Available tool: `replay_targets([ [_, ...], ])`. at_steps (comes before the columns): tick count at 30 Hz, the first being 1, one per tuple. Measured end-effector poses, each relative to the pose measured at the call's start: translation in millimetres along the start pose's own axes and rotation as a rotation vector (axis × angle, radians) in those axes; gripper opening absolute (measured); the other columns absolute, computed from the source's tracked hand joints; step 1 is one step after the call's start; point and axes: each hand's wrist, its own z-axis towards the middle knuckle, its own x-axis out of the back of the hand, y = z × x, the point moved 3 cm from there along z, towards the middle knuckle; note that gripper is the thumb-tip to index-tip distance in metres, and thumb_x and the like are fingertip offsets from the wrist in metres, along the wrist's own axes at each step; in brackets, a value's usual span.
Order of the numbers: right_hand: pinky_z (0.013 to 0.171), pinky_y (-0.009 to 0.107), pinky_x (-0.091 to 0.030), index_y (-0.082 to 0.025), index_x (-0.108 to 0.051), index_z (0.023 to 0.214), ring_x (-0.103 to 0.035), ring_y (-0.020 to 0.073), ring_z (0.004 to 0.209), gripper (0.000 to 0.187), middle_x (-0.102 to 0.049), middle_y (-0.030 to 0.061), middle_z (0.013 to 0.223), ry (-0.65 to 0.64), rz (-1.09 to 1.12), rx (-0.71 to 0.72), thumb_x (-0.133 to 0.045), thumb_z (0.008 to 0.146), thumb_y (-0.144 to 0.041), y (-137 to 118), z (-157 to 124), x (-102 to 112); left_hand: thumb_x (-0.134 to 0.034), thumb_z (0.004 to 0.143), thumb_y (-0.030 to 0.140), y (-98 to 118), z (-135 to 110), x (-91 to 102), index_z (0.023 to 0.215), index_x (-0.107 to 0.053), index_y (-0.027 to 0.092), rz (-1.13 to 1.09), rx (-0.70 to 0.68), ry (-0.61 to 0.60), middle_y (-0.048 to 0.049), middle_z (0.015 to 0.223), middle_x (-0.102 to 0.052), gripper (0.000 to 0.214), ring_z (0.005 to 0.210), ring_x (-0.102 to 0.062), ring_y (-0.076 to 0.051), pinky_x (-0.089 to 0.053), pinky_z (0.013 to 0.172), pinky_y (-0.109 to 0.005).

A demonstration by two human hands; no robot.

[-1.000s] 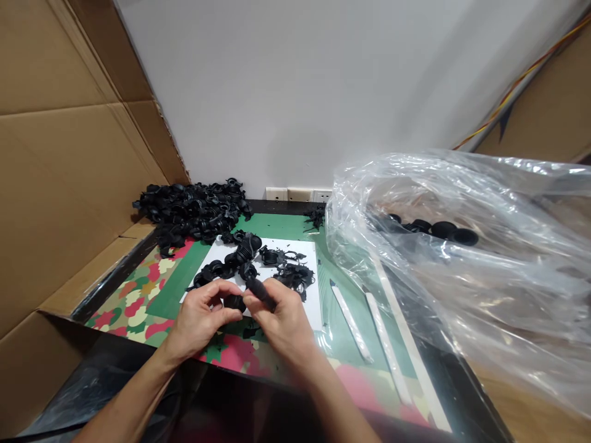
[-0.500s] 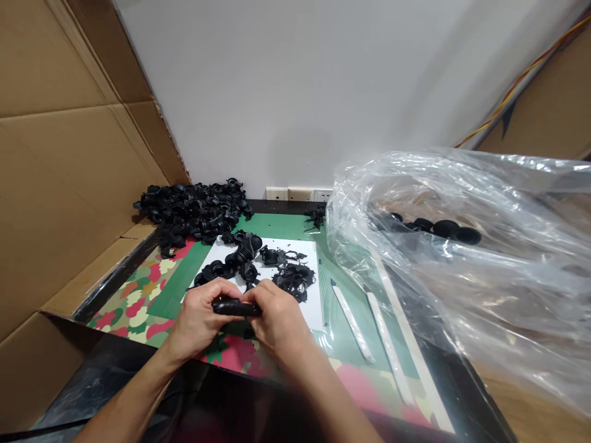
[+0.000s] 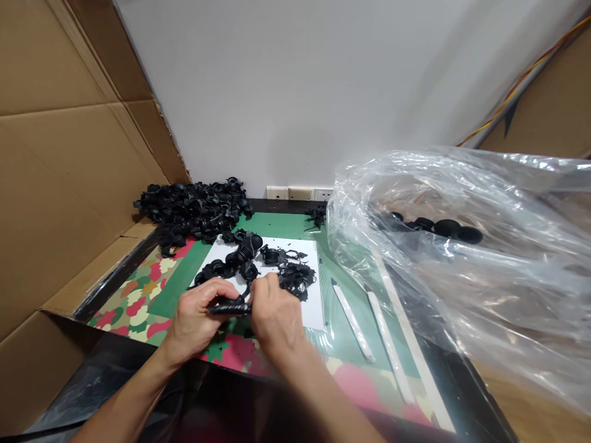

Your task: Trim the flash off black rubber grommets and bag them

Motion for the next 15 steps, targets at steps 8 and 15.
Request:
replay_targets([
  [8, 0.047, 0.024, -0.032, -0.02, -0.05, 0.068, -0.04, 0.0127, 0.051, 0.022, -0.042, -0.0041, 0.056, -0.098, 0.7, -0.595, -0.048, 0.08, -0.038, 32.4, 2.1, 7.5, -0.072, 0.061, 0.009, -12.4, -1.4, -0.4, 0.076, -0.07, 0.018, -0.193, 0.249, 0.061, -0.0021, 0.078, -0.073, 0.017, 0.07, -0.065, -0.016, -0.049, 0.057, -0.023],
  [15, 0.049, 0.024, -0.029, -0.019, -0.051, 0.063, -0.035, 0.0119, 0.053, 0.03, -0.039, -0.0045, 0.056, -0.168, 0.851, -0.689, -0.054, 0.073, -0.047, 29.8, -1.1, 3.1, -0.075, 0.057, 0.01, -15.6, -2.9, -1.3, 0.074, -0.072, 0.019, -0.275, 0.338, 0.077, -0.0019, 0.079, -0.073, 0.019, 0.072, -0.064, -0.017, -0.048, 0.059, -0.023],
])
